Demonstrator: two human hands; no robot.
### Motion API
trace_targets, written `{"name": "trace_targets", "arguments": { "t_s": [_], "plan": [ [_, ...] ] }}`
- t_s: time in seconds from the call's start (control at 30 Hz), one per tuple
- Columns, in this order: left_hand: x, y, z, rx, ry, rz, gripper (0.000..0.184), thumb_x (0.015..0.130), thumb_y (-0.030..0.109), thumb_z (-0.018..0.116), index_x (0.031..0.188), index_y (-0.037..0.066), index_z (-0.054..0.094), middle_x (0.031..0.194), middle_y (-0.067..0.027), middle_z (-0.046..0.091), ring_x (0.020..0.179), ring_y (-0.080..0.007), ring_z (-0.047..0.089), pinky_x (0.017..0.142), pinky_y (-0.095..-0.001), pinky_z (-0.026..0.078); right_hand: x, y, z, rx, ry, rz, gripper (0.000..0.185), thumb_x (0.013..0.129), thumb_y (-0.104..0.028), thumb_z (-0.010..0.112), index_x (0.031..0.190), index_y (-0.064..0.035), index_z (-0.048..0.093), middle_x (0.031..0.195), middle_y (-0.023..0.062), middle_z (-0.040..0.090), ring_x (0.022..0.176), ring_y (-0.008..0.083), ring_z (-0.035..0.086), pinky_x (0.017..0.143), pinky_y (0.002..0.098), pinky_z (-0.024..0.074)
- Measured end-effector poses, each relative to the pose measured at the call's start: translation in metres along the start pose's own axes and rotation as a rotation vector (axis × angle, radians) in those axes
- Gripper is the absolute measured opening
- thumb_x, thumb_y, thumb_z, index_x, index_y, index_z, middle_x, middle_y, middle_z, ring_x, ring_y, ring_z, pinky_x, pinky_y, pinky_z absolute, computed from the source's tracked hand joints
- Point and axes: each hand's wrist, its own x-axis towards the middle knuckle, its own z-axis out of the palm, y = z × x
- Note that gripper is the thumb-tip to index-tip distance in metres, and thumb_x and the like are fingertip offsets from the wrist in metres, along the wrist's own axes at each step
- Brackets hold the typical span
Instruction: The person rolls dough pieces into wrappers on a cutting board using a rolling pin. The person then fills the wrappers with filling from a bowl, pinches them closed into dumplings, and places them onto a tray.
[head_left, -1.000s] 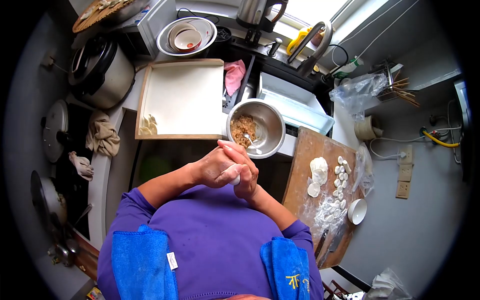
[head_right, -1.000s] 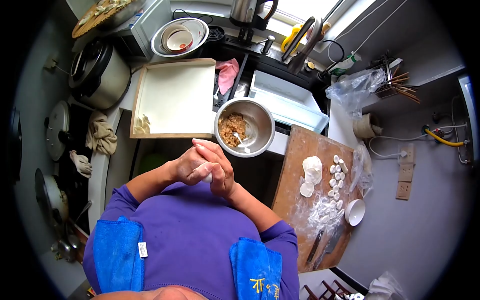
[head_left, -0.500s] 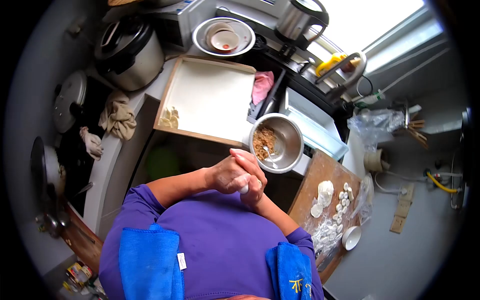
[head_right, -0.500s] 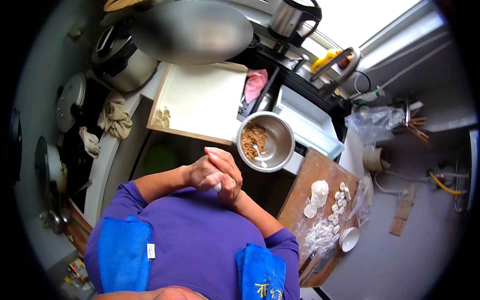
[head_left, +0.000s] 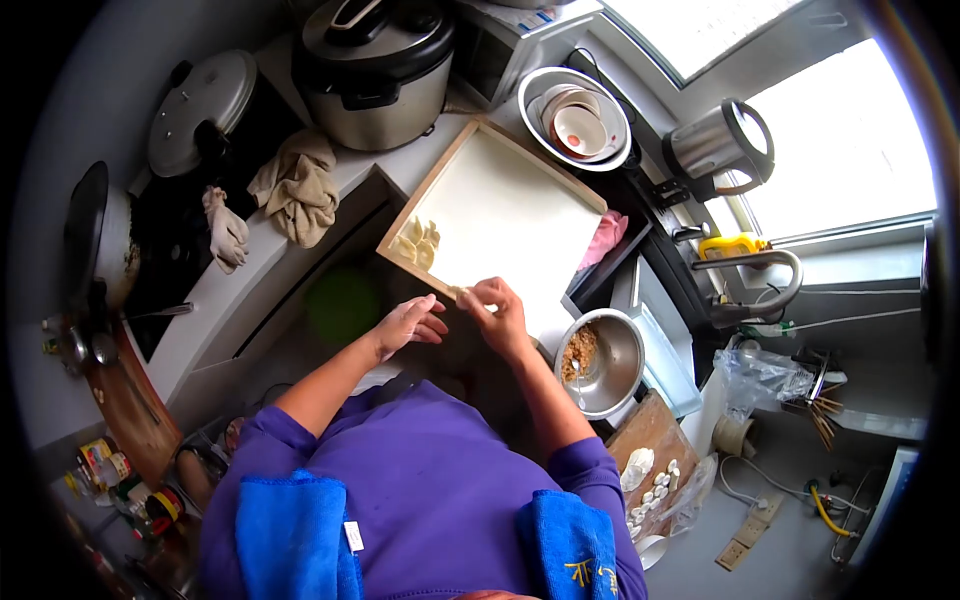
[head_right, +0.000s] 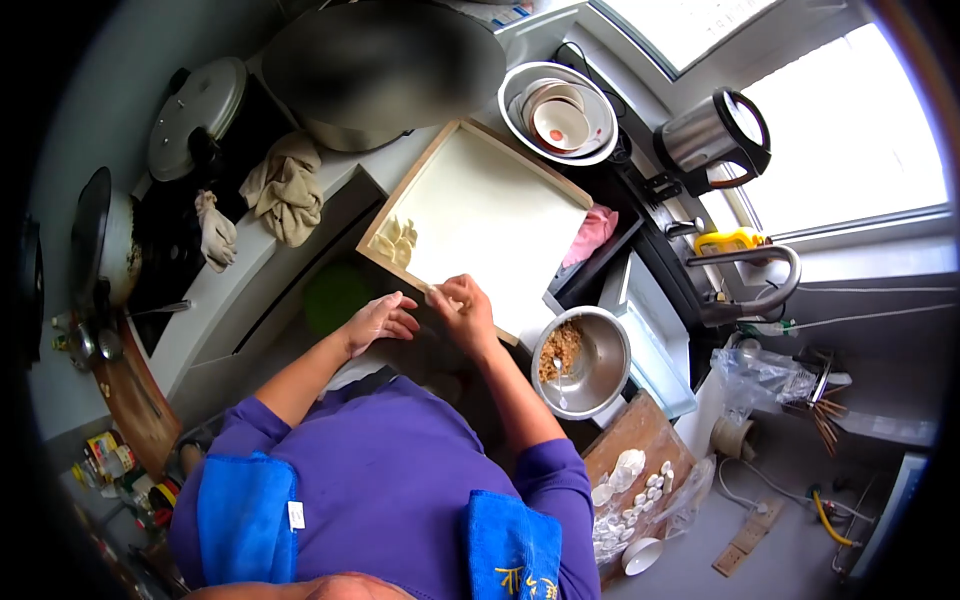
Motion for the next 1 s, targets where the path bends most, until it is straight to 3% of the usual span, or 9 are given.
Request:
{"name": "trace_targets", "arguments": {
  "t_s": [0.07, 0.27, 0.37, 0.57, 0.67, 0.73, 0.8, 0.9, 1.0],
  "plan": [
    [-0.005, -0.006, -0.023, -0.024, 0.104, -0.002, 0.048, 0.081, 0.044, 0.037, 0.102, 0.001, 0.043, 0.081, -0.0111, 0.055, 0.068, -0.0143, 0.055, 0.068, -0.0269, 0.043, 0.041, 0.017, 0.010, -0.033, 0.082, -0.021, 0.008, 0.072, -0.013, 0.058, 0.074, -0.0063, 0.062, 0.068, 0.0064, 0.054, 0.062, 0.0173, 0.052, 0.058, 0.0264, 0.0409],
    [-0.016, -0.032, -0.058, 0.026, 0.175, -0.087, 0.035, 0.081, 0.032, 0.041, 0.098, 0.002, 0.047, 0.082, -0.0090, 0.055, 0.070, -0.0129, 0.054, 0.066, -0.0243, 0.043, 0.132, 0.064, 0.056, 0.004, 0.145, -0.067, 0.009, 0.070, -0.009, 0.057, 0.078, -0.0039, 0.059, 0.076, 0.0100, 0.058, 0.070, 0.0229, 0.057, 0.061, 0.0289, 0.0439],
    [-0.019, -0.039, -0.066, 0.025, 0.181, -0.097, 0.033, 0.081, 0.031, 0.042, 0.097, 0.002, 0.048, 0.082, -0.0084, 0.055, 0.071, -0.0124, 0.054, 0.065, -0.0236, 0.042, 0.145, 0.076, 0.071, -0.078, 0.097, 0.031, 0.012, 0.071, -0.009, 0.056, 0.081, -0.0030, 0.059, 0.075, 0.0081, 0.060, 0.069, 0.0171, 0.057, 0.064, 0.0267, 0.0444],
    [-0.017, -0.037, -0.071, 0.067, 0.175, -0.096, 0.031, 0.081, 0.029, 0.042, 0.096, 0.002, 0.049, 0.082, -0.0076, 0.055, 0.071, -0.0121, 0.054, 0.065, -0.0230, 0.041, 0.149, 0.079, 0.078, -0.247, 0.138, 0.041, 0.013, 0.069, -0.013, 0.056, 0.080, -0.0072, 0.061, 0.076, 0.0084, 0.059, 0.066, 0.0219, 0.057, 0.062, 0.0285, 0.0443],
    [-0.011, -0.033, -0.063, 0.144, 0.142, -0.101, 0.031, 0.081, 0.029, 0.042, 0.096, 0.003, 0.048, 0.082, -0.0084, 0.056, 0.071, -0.0124, 0.054, 0.066, -0.0235, 0.041, 0.147, 0.080, 0.079, -0.306, 0.088, 0.036, 0.018, 0.070, -0.015, 0.052, 0.084, -0.0070, 0.059, 0.089, 0.0117, 0.055, 0.083, 0.0282, 0.052, 0.073, 0.0340, 0.0419],
    [-0.004, -0.035, -0.058, 0.174, 0.099, -0.070, 0.031, 0.081, 0.029, 0.043, 0.097, 0.003, 0.048, 0.082, -0.0088, 0.056, 0.071, -0.0129, 0.054, 0.066, -0.0240, 0.042, 0.132, 0.067, 0.072, -0.315, 0.190, 0.022, 0.031, 0.069, -0.015, 0.054, 0.099, -0.0050, 0.051, 0.101, 0.0146, 0.048, 0.090, 0.0312, 0.048, 0.077, 0.0344, 0.0399],
    [0.001, -0.032, -0.047, 0.226, 0.075, -0.074, 0.031, 0.081, 0.029, 0.043, 0.097, 0.003, 0.048, 0.081, -0.0088, 0.056, 0.070, -0.0129, 0.054, 0.066, -0.0246, 0.043, 0.105, 0.044, 0.053, -0.228, 0.297, 0.026, 0.032, 0.071, -0.016, 0.055, 0.099, -0.0043, 0.050, 0.103, 0.0147, 0.047, 0.089, 0.0316, 0.048, 0.076, 0.0349, 0.0406],
    [0.012, -0.030, -0.029, 0.262, 0.011, -0.123, 0.030, 0.082, 0.028, 0.043, 0.096, 0.003, 0.048, 0.080, -0.0074, 0.056, 0.068, -0.0118, 0.054, 0.065, -0.0243, 0.044, 0.034, 0.021, 0.004, -0.205, 0.387, -0.056, 0.025, 0.073, -0.015, 0.054, 0.094, -0.0021, 0.051, 0.094, 0.0151, 0.050, 0.085, 0.0309, 0.051, 0.072, 0.0352, 0.0421],
    [0.023, -0.028, 0.001, 0.330, -0.095, -0.137, 0.029, 0.083, 0.028, 0.042, 0.094, 0.003, 0.049, 0.079, -0.0062, 0.056, 0.067, -0.0112, 0.054, 0.065, -0.0241, 0.044, -0.058, 0.034, -0.058, -0.175, 0.678, 0.007, 0.014, 0.071, -0.011, 0.054, 0.082, -0.0011, 0.054, 0.079, 0.0144, 0.053, 0.074, 0.0294, 0.053, 0.066, 0.0338, 0.0424]
  ]
}}
